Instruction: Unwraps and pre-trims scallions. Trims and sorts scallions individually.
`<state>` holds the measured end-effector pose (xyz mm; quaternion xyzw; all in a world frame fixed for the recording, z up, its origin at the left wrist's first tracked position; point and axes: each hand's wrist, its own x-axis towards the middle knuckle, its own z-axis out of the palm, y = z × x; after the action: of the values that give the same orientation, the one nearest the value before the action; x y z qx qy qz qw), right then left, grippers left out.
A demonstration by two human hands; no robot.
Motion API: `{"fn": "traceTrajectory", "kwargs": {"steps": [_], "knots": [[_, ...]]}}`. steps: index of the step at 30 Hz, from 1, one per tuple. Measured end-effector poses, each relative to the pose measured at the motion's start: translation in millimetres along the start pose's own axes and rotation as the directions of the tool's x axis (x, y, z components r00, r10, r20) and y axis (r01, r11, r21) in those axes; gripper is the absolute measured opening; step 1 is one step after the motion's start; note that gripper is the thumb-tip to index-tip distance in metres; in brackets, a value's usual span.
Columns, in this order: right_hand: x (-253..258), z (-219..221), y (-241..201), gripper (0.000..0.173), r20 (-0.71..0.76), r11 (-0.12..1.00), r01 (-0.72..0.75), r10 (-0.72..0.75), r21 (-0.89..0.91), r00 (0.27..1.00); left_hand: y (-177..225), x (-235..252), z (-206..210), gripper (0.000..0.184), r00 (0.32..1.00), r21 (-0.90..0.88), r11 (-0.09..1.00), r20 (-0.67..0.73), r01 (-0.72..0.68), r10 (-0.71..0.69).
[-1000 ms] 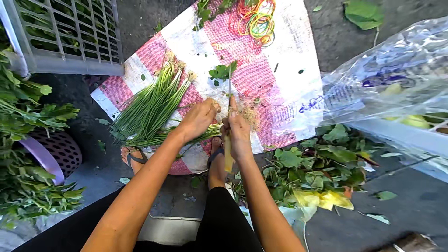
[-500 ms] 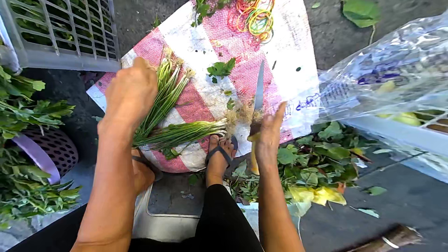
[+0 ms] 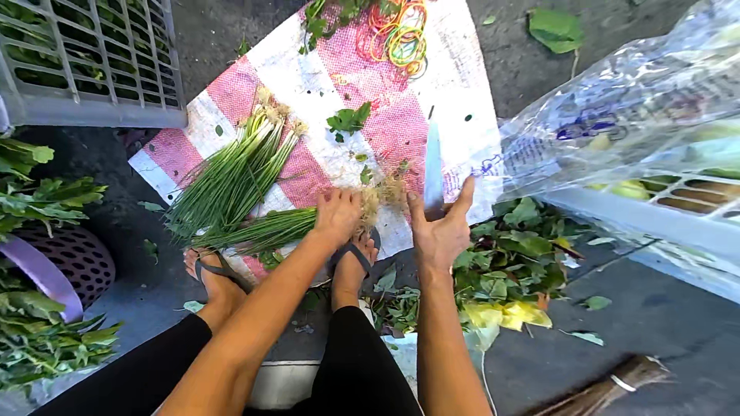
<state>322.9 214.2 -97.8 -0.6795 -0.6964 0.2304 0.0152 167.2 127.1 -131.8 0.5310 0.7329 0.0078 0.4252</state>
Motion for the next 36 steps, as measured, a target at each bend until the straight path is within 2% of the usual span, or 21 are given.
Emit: {"fn": "traceTrajectory", "kwargs": {"steps": [3,5,8,10,12,14,16,17,20,23,26,28,30,33,36], "knots": [[-10.5,-2.6,9.9,0.08,0.1,0.971,-0.069,0.047,0.229,0.994,-18.0,8.0,-17.9,0.038,0.997,-0.325,0.946,0.08,0.012,0.015],[-13.9,3.7,17.1,0.072,0.196,0.908,-0.117,0.039,0.403,0.98,-35.1,8.0,-39.2,0.034,0.996,-0.454,0.89,0.084,0.03,0.009],[-21.3,17.1,16.8,0.061,0.298,0.805,-0.212,0.046,0.554,0.953,-48.5,-0.2,-74.7,0.03,0.985,-0.458,0.874,0.135,0.162,-0.112],[-24.8,23.4,16.2,0.057,0.329,0.777,-0.262,0.075,0.572,0.941,-47.0,-5.0,-82.1,0.032,0.986,-0.37,0.914,0.101,0.164,-0.136],[-25.6,27.5,14.5,0.054,0.326,0.77,-0.265,0.079,0.581,0.942,-41.3,-9.0,-71.6,0.043,0.996,-0.307,0.948,0.025,0.09,-0.087],[-27.0,29.6,13.4,0.052,0.322,0.768,-0.258,0.071,0.587,0.944,-32.0,-13.4,-45.1,0.072,0.996,-0.232,0.97,-0.02,0.075,-0.082],[-26.4,29.5,12.6,0.052,0.32,0.777,-0.256,0.075,0.575,0.944,-19.7,-15.4,-21.2,0.095,0.989,-0.096,0.986,-0.041,0.137,-0.141],[-26.4,29.1,12.9,0.051,0.317,0.783,-0.257,0.081,0.567,0.945,-14.6,-14.9,-12.0,0.097,0.984,-0.026,0.986,-0.054,0.168,-0.169],[-25.8,27.0,15.8,0.05,0.319,0.797,-0.259,0.088,0.545,0.944,-3.1,-14.8,-0.5,0.081,0.979,0.092,0.976,-0.081,0.197,-0.189],[-28.1,29.5,16.1,0.051,0.309,0.804,-0.24,0.075,0.544,0.948,-18.1,-17.3,-13.8,0.056,0.991,0.019,0.993,-0.054,0.12,-0.119],[-32.2,26.9,11.1,0.066,0.299,0.832,-0.211,0.057,0.512,0.953,-44.6,-9.6,-25.5,0.055,0.996,-0.095,0.993,0.062,0.069,-0.064],[-37.0,31.9,7.7,0.071,0.296,0.878,-0.164,0.027,0.45,0.955,-47.6,-17.8,-28.8,0.048,0.997,-0.127,0.989,0.047,0.07,-0.064],[-39.8,43.4,3.5,0.07,0.316,0.931,-0.099,-0.018,0.351,0.949,-39.7,-30.3,-30.1,0.041,0.996,-0.068,0.994,-0.005,0.084,-0.084],[-43.5,58.8,-6.3,0.067,0.36,0.972,-0.08,-0.005,0.22,0.933,-28.1,-32.4,-20.8,0.044,0.987,0.055,0.986,-0.008,0.158,-0.158],[-44.8,56.6,-13.4,0.07,0.376,0.976,-0.115,0.038,0.185,0.926,-30.9,-32.2,-28.3,0.038,0.993,-0.036,0.992,-0.004,0.121,-0.121]]}}
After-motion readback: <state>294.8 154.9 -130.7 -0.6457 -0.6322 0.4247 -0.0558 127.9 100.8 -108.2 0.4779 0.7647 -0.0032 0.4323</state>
